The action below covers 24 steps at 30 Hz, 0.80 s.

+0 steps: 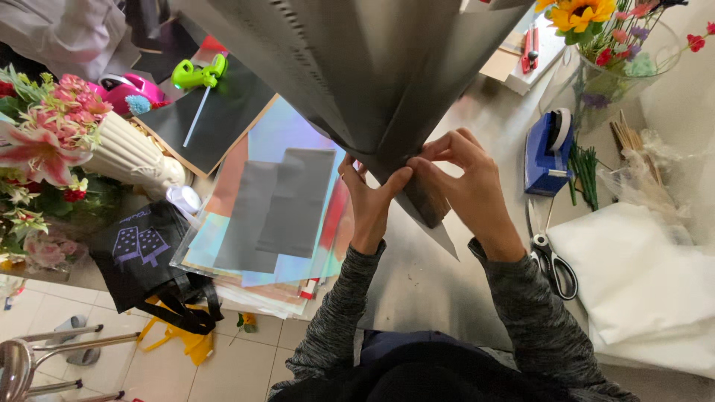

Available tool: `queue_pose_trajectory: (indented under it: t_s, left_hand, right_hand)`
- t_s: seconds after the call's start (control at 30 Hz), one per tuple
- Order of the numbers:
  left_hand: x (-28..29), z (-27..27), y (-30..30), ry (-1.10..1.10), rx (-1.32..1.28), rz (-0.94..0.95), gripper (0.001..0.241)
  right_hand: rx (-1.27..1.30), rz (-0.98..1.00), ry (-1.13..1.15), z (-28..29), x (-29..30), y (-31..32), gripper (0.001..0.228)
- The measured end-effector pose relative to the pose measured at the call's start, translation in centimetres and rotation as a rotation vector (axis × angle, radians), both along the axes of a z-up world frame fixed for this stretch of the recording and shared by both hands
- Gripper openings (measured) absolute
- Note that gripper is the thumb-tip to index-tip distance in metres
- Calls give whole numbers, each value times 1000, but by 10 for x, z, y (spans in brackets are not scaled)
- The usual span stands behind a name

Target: The person assembles a bouquet featuring sunflowers and a plush bear by taping gray wrapping paper around the base of the arrangement and cutting additional paper with shears.

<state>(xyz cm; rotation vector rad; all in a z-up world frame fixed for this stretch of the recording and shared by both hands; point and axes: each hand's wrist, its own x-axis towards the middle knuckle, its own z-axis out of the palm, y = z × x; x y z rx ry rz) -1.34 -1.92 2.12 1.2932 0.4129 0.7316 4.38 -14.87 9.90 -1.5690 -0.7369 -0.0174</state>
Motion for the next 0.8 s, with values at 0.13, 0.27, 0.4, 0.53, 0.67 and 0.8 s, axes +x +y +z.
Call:
queue_pose_trajectory:
  t_s: [0.13,0.27,0.4,0.53,0.67,0.8]
  left_hand:
    - [-1,-15,8,-3,89,-42,108]
    - [0,-24,13,2,126,-71,105]
    - [3,-26,11,-7,123,-72,103]
    - [7,-13,8,139,196,147,112]
    - [20,0,2,211,138,203,121]
    - [-1,24,-11,209,200,204,116]
  right_hand:
    - [100,155,255,-12,11,3,23]
    - [220,423,683,-8,17,12,29]
    - [287,545,941,-39,26,13,19]
    - [248,383,831,-91,29,11,25]
    - [-191,187,269,-84,4,6,81]
    - [-185,37,223,-76,10,-1,66]
